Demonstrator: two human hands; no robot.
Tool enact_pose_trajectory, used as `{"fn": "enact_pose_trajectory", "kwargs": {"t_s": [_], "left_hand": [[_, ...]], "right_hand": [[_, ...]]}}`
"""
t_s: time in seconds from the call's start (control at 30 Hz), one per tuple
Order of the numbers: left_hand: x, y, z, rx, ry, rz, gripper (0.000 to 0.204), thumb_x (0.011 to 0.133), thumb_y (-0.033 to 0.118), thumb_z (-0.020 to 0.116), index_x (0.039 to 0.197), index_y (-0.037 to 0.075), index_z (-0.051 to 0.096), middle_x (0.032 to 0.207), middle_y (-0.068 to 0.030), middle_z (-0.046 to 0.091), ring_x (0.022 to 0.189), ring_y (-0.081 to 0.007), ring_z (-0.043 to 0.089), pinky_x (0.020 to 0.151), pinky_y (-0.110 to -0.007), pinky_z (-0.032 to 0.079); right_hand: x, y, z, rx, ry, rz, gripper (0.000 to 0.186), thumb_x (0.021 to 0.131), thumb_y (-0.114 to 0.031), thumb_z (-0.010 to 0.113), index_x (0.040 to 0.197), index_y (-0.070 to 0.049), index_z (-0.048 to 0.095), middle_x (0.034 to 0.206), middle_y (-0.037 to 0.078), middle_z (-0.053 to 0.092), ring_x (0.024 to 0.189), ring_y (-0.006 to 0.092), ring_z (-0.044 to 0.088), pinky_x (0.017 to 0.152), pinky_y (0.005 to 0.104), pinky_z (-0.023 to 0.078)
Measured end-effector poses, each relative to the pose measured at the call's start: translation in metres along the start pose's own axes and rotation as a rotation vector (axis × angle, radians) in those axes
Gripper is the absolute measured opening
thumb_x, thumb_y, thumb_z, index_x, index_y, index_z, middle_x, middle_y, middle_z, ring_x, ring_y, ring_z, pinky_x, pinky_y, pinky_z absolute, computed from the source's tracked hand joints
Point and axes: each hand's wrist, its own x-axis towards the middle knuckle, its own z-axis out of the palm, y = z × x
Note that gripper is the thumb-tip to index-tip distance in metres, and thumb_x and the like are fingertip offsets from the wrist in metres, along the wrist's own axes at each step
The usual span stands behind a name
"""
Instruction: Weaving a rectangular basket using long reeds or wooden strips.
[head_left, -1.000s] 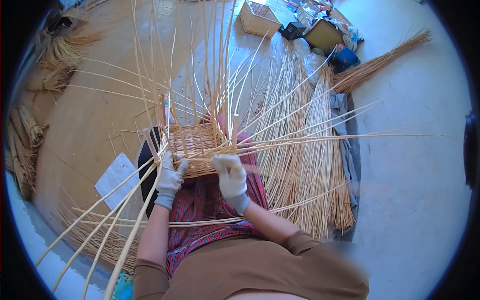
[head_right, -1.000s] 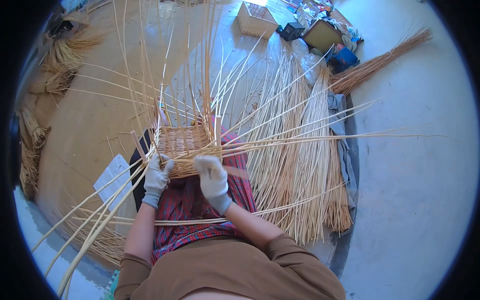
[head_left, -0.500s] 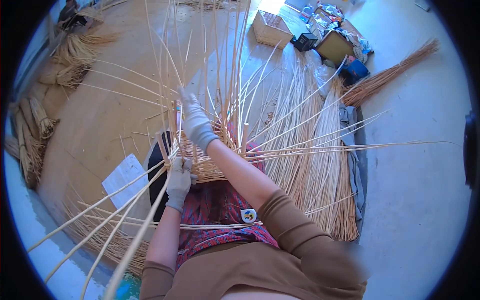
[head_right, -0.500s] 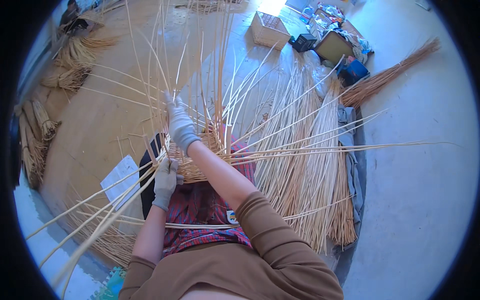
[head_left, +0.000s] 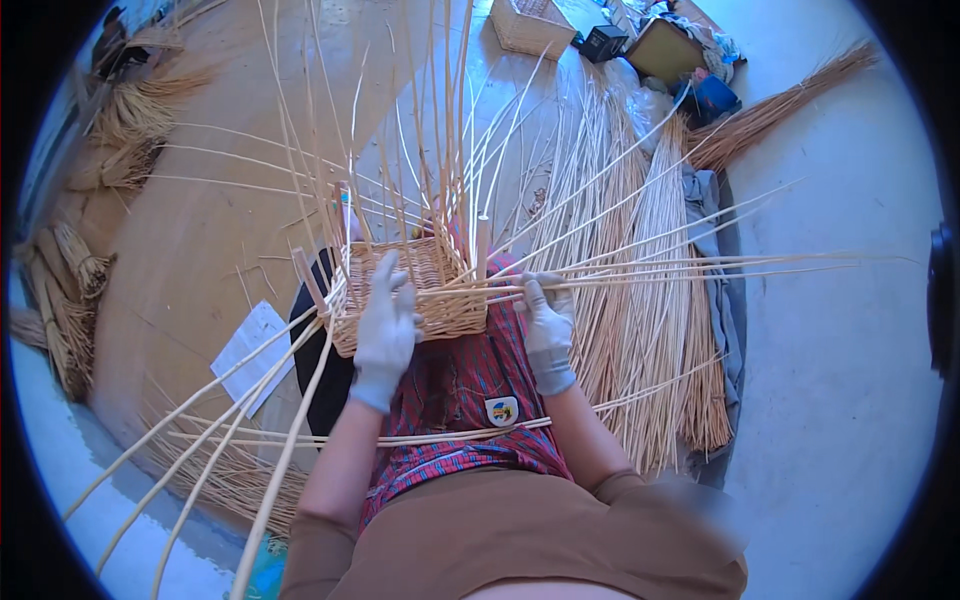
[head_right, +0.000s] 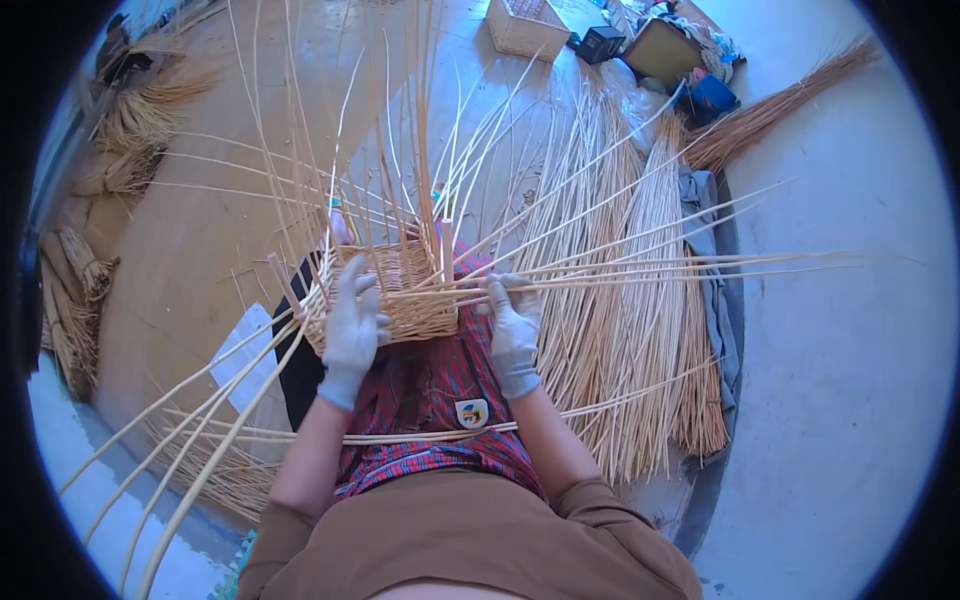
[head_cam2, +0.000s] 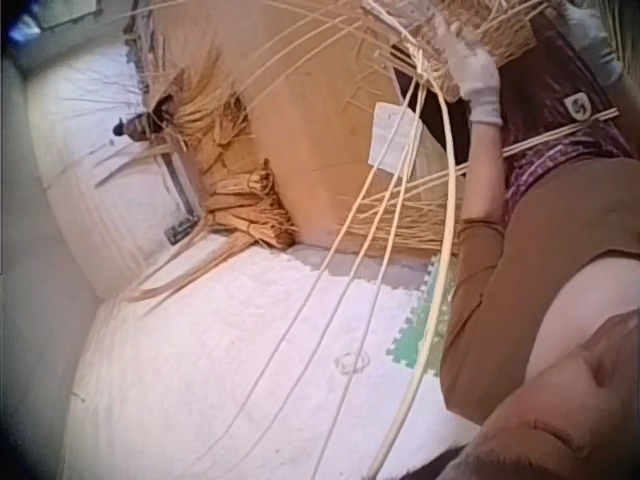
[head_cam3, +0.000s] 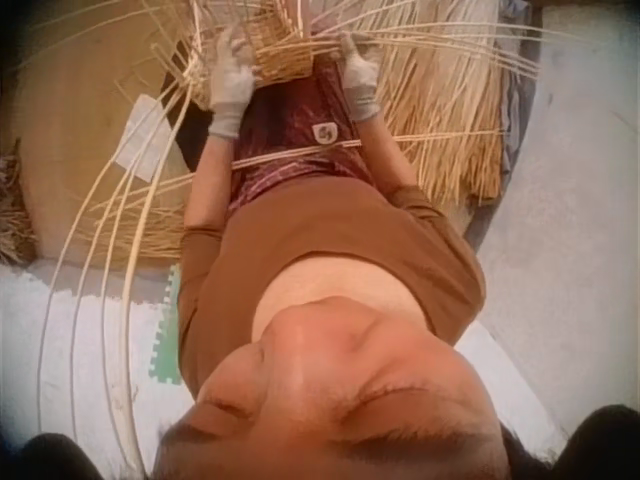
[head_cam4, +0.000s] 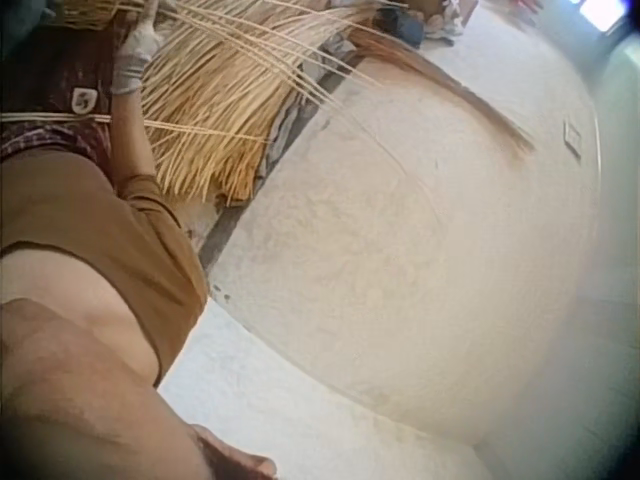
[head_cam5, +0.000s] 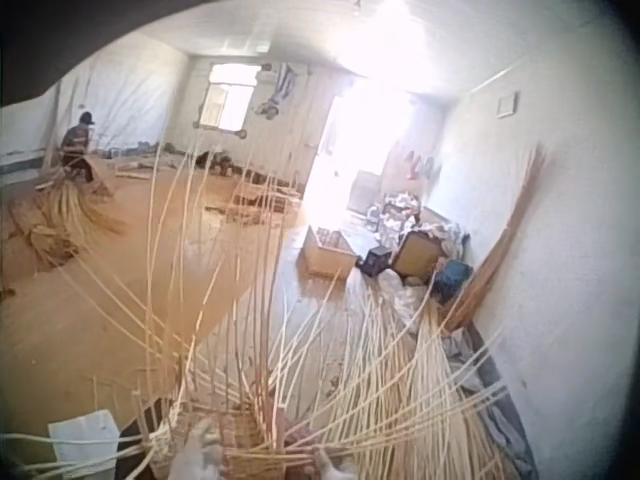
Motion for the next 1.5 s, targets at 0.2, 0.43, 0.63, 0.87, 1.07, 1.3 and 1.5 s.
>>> {"fn": "enact_pose_trajectory", "kwargs": {"t_s": [0.2,0.43,0.63,0.87,1.07,1.3,1.5], "left_hand": [[0.035,0.014,0.022,0.205,-0.171,-0.384,0.039,0.108,0.040,0.057,0.109,0.001,0.065,0.074,-0.0114,0.069,0.048,-0.0193,0.066,0.044,-0.035,0.053],[0.043,-0.009,0.026,0.161,-0.075,-0.409,0.045,0.106,0.044,0.059,0.099,0.001,0.066,0.073,-0.0103,0.071,0.054,-0.0196,0.071,0.045,-0.034,0.053],[0.036,-0.002,0.025,0.034,-0.147,-0.412,0.036,0.099,0.035,0.072,0.120,0.005,0.068,0.090,-0.0089,0.075,0.064,-0.0190,0.075,0.056,-0.036,0.059],[-0.013,0.004,0.005,1.410,-0.092,0.549,0.098,0.075,0.039,0.085,0.159,0.012,0.040,0.155,-0.0138,0.050,0.146,-0.0303,0.045,0.125,-0.058,0.022],[0.009,-0.039,0.017,1.371,-0.140,0.355,0.118,0.058,0.041,0.090,0.159,0.010,0.038,0.151,-0.0122,0.047,0.148,-0.0286,0.039,0.126,-0.054,0.019],[-0.015,-0.027,0.012,1.278,0.062,0.646,0.082,0.075,0.035,0.085,0.146,0.011,0.052,0.146,-0.0096,0.055,0.143,-0.0293,0.047,0.122,-0.056,0.028],[-0.064,-0.022,-0.077,0.080,0.472,0.123,0.027,0.096,0.022,0.077,0.114,0.003,0.071,0.102,-0.0075,0.070,0.098,-0.0179,0.067,0.087,-0.033,0.055]], "right_hand": [[0.064,-0.049,0.092,-0.513,-0.224,-0.453,0.039,0.100,-0.002,0.062,0.138,-0.007,0.057,0.135,0.014,0.064,0.109,0.0191,0.069,0.081,0.0318,0.059],[0.102,-0.025,0.142,-0.597,-0.205,-0.366,0.045,0.096,-0.004,0.053,0.142,-0.006,0.058,0.127,0.015,0.068,0.108,0.0188,0.070,0.090,0.0320,0.055],[-0.001,-0.036,-0.008,-0.254,0.074,0.228,0.043,0.111,-0.040,0.045,0.123,-0.003,0.066,0.105,0.010,0.073,0.077,0.0147,0.071,0.051,0.0263,0.053],[-0.010,-0.037,0.050,-1.563,-0.664,-0.733,0.089,0.077,-0.047,0.083,0.153,-0.014,0.049,0.149,0.022,0.053,0.146,0.0401,0.043,0.126,0.0563,0.024],[0.008,0.050,0.059,-1.716,-0.618,-0.691,0.092,0.084,-0.039,0.069,0.162,-0.007,0.031,0.150,0.023,0.046,0.148,0.0445,0.036,0.128,0.0573,0.018],[0.001,0.030,0.065,-1.761,-0.551,-0.762,0.072,0.093,-0.026,0.060,0.159,-0.008,0.038,0.148,0.022,0.049,0.145,0.0405,0.042,0.127,0.0553,0.022],[-0.033,-0.002,0.068,-1.136,-0.601,-0.457,0.059,0.083,-0.027,0.080,0.138,-0.014,0.062,0.133,0.017,0.064,0.127,0.0376,0.059,0.110,0.0497,0.045]]}}
